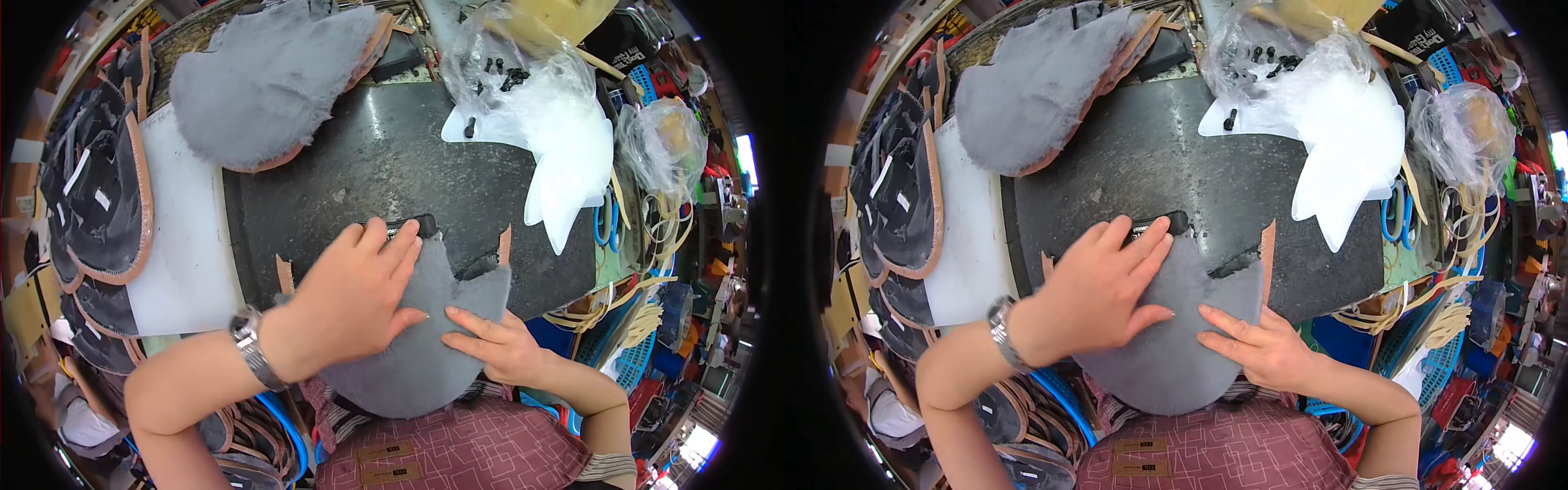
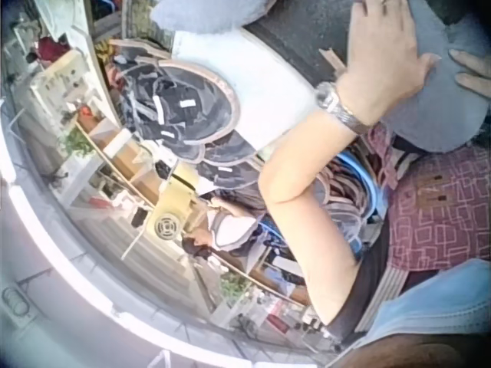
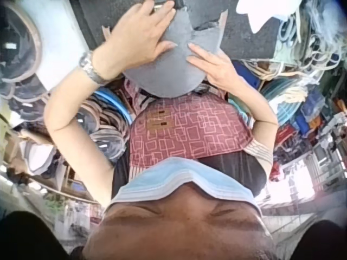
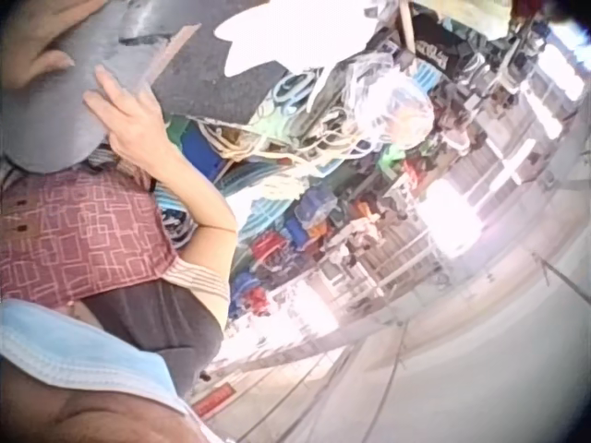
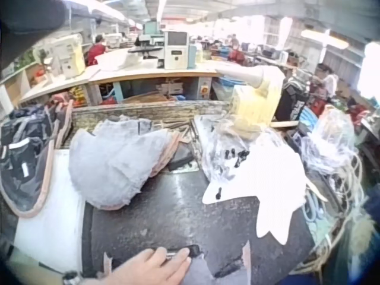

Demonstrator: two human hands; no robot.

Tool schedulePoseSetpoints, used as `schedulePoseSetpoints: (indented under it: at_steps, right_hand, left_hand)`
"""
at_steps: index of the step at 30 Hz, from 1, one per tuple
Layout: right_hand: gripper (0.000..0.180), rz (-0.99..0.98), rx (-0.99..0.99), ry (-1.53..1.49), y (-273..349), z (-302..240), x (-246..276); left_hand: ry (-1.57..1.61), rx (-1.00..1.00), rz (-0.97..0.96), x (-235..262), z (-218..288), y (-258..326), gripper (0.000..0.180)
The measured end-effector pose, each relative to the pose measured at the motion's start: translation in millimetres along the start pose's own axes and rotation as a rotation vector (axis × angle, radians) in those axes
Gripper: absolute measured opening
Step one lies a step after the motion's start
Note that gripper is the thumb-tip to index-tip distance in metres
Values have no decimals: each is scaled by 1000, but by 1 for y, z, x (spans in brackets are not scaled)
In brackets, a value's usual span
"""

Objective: The person assembles footwear components at a workbench, using a hammer and punch to secure parts of a shoe sole. They then attach a white elastic strap to the sole and place a grey fabric insole on top, smoothing it into position. The process is repeated for multiple units, with the person handling various materials including leather, foam, and elastic.

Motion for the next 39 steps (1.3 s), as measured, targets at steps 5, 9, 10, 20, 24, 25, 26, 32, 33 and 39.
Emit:
schedulePoseSetpoints:
  at_steps: [5,9,10,20,24,25,26,32,33,39]
  right_hand:
    - [45,3,73,143,0,-3,-7]
    - [54,-44,116,278,8,-2,-11]
    - [58,-60,101,308,9,-3,-12]
    - [47,-354,-56,550,-29,-20,40]
    - [34,103,48,106,-87,-23,12]
    - [31,179,129,41,-102,-23,-4]
    - [30,204,114,79,-112,-16,-18]
    - [27,222,-85,85,-133,14,-41]
    - [26,200,-163,56,-136,15,-42]
    - [18,-52,-177,91,-148,13,-36]
  left_hand:
    - [-50,187,169,-32,26,23,76]
    - [127,66,145,-32,19,32,76]
    - [119,45,125,-31,17,34,75]
    - [198,-98,81,-29,16,65,65]
    - [402,-32,251,-27,8,63,47]
    - [410,116,373,-23,2,64,42]
    - [419,265,494,-21,-5,67,37]
    - [528,842,517,-8,-38,50,28]
    - [542,862,466,-9,-42,47,31]
    - [420,807,520,-15,-21,43,49]
Point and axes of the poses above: each hand's wrist, its own y-axis away from the middle knuckle, its own x-axis out of the back of the hand, z = x × y, the point moved 3 cm from there along -y, towards the middle knuckle, and after that the axes turned 13 degrees about z, right-handed, at the moved point
